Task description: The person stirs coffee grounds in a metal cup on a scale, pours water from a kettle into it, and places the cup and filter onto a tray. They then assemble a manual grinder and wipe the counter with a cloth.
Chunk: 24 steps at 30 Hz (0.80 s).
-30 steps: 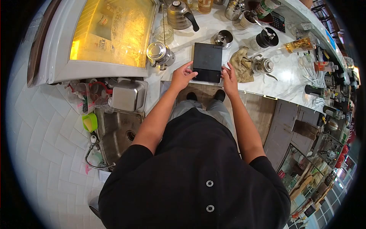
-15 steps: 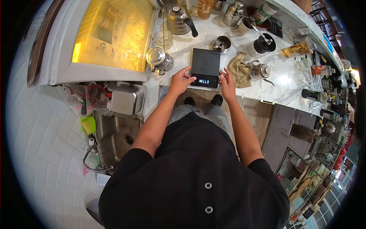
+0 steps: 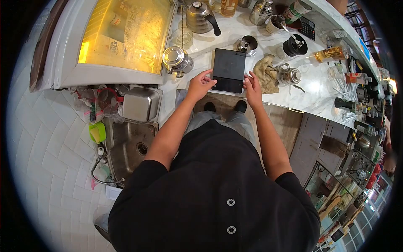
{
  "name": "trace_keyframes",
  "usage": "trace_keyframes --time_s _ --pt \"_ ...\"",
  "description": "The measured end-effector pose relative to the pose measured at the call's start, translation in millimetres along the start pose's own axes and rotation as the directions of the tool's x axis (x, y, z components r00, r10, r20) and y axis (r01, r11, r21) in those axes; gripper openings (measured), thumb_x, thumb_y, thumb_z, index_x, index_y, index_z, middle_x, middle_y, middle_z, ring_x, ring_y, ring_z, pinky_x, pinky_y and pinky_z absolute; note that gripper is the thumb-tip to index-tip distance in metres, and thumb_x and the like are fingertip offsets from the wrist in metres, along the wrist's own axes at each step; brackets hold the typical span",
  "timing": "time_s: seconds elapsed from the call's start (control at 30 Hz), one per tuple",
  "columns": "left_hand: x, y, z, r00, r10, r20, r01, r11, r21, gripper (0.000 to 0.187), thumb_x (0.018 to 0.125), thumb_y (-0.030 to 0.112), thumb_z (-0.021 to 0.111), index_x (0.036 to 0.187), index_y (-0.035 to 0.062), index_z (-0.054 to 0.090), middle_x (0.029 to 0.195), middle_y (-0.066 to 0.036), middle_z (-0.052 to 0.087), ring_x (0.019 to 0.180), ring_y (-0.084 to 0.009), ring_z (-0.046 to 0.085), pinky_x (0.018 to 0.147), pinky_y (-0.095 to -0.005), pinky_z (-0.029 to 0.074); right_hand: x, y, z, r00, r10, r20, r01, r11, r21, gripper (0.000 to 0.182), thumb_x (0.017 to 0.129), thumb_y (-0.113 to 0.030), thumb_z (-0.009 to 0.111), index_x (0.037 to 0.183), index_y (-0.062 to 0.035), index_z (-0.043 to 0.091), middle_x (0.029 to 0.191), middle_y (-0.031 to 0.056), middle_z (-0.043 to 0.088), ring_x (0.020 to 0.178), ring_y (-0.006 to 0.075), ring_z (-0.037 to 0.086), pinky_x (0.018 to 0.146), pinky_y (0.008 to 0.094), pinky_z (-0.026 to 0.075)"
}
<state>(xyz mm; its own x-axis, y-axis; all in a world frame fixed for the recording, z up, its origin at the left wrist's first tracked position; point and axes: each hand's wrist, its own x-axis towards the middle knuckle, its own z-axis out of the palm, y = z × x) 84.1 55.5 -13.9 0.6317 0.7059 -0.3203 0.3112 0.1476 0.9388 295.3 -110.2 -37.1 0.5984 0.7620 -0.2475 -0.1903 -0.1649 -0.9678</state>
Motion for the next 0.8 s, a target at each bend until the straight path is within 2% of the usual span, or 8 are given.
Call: trace_keyframes --time_s 0.1,0.33,0.4,0.53,0.63,0.7,0.73,0.8 --pt "1 -1 1 1.000 0.024 -0.007 -0.024 0.997 0.068 0.060 0.088 0.014 0.082 0.143 0.0031 0.059 0.091 -0.006 0.072 0.070 -0.0077 0.064 0.066 -0.0231 0.053 -1 -2 0 1.000 -0.008 -0.005 0.008 1.000 -0.030 0.054 0.107 -0.022 0.056 0.154 -0.0018 0.039 0.137 0.0154 0.062 0.113 0.0182 0.062 0.096 0.0335 0.051" --pt "9 -1 2 0.999 -0.041 -0.008 0.041 0.998 0.047 0.059 0.087 0.013 0.082 0.141 0.0021 0.059 0.090 -0.007 0.072 0.070 -0.0094 0.065 0.064 -0.0242 0.054 1 0 0 1.000 0.015 -0.002 -0.015 1.000 0.004 0.054 0.107 -0.023 0.056 0.154 -0.0022 0.039 0.138 0.0152 0.061 0.113 0.0182 0.062 0.096 0.0336 0.052" --pt "10 -3 1 0.998 -0.063 0.013 0.063 0.997 0.038 0.060 0.087 0.013 0.083 0.140 0.0018 0.059 0.090 -0.007 0.072 0.069 -0.0107 0.065 0.064 -0.0250 0.054 1 0 2 1.000 0.006 -0.019 -0.006 1.000 0.024 0.050 0.108 -0.019 0.055 0.153 -0.0030 0.041 0.136 0.0138 0.061 0.103 0.0141 0.060 0.090 0.0293 0.051" --pt "11 -4 1 0.999 -0.052 0.014 0.052 0.998 0.037 0.059 0.088 0.014 0.082 0.140 0.0021 0.058 0.089 -0.007 0.071 0.069 -0.0115 0.066 0.063 -0.0259 0.055 1 -3 3 1.000 0.013 -0.027 -0.013 1.000 0.009 0.050 0.108 -0.019 0.055 0.153 -0.0033 0.041 0.137 0.0139 0.061 0.103 0.0141 0.060 0.089 0.0290 0.051" --pt "6 2 -1 0.997 -0.078 0.025 0.079 0.996 -0.042 0.057 0.091 0.018 0.080 0.141 0.0027 0.057 0.090 -0.007 0.070 0.072 -0.0113 0.066 0.062 -0.0259 0.054 0 -7 2 1.000 -0.001 -0.016 0.001 1.000 0.022 0.050 0.108 -0.019 0.055 0.153 -0.0034 0.041 0.135 0.0140 0.063 0.104 0.0140 0.061 0.089 0.0289 0.051" --pt "-6 8 -5 0.994 -0.108 0.009 0.109 0.988 -0.107 0.052 0.095 0.021 0.076 0.140 0.0029 0.058 0.093 -0.007 0.070 0.077 -0.0110 0.067 0.067 -0.0254 0.054 -3 -16 -1 0.998 0.057 -0.028 -0.057 0.998 0.002 0.054 0.105 -0.024 0.059 0.152 -0.0022 0.042 0.131 0.0170 0.064 0.109 0.0192 0.063 0.093 0.0326 0.051" --pt "-13 5 -8 0.995 -0.100 0.002 0.100 0.989 -0.108 0.052 0.095 0.021 0.076 0.140 0.0029 0.058 0.093 -0.007 0.070 0.077 -0.0110 0.067 0.067 -0.0254 0.054 -3 -17 -4 0.999 0.048 -0.022 -0.048 0.999 0.001 0.054 0.105 -0.024 0.059 0.152 -0.0022 0.042 0.131 0.0170 0.064 0.109 0.0192 0.063 0.093 0.0326 0.051" --pt "-32 -7 -18 0.997 -0.065 -0.045 0.061 0.994 -0.090 0.047 0.097 0.021 0.073 0.138 0.0036 0.058 0.095 -0.007 0.069 0.081 -0.0111 0.066 0.070 -0.0252 0.053 -7 -21 -11 0.994 -0.007 -0.107 -0.013 0.984 -0.179 0.053 0.103 -0.027 0.062 0.148 -0.0020 0.048 0.126 0.0178 0.067 0.106 0.0212 0.064 0.095 0.0345 0.050"
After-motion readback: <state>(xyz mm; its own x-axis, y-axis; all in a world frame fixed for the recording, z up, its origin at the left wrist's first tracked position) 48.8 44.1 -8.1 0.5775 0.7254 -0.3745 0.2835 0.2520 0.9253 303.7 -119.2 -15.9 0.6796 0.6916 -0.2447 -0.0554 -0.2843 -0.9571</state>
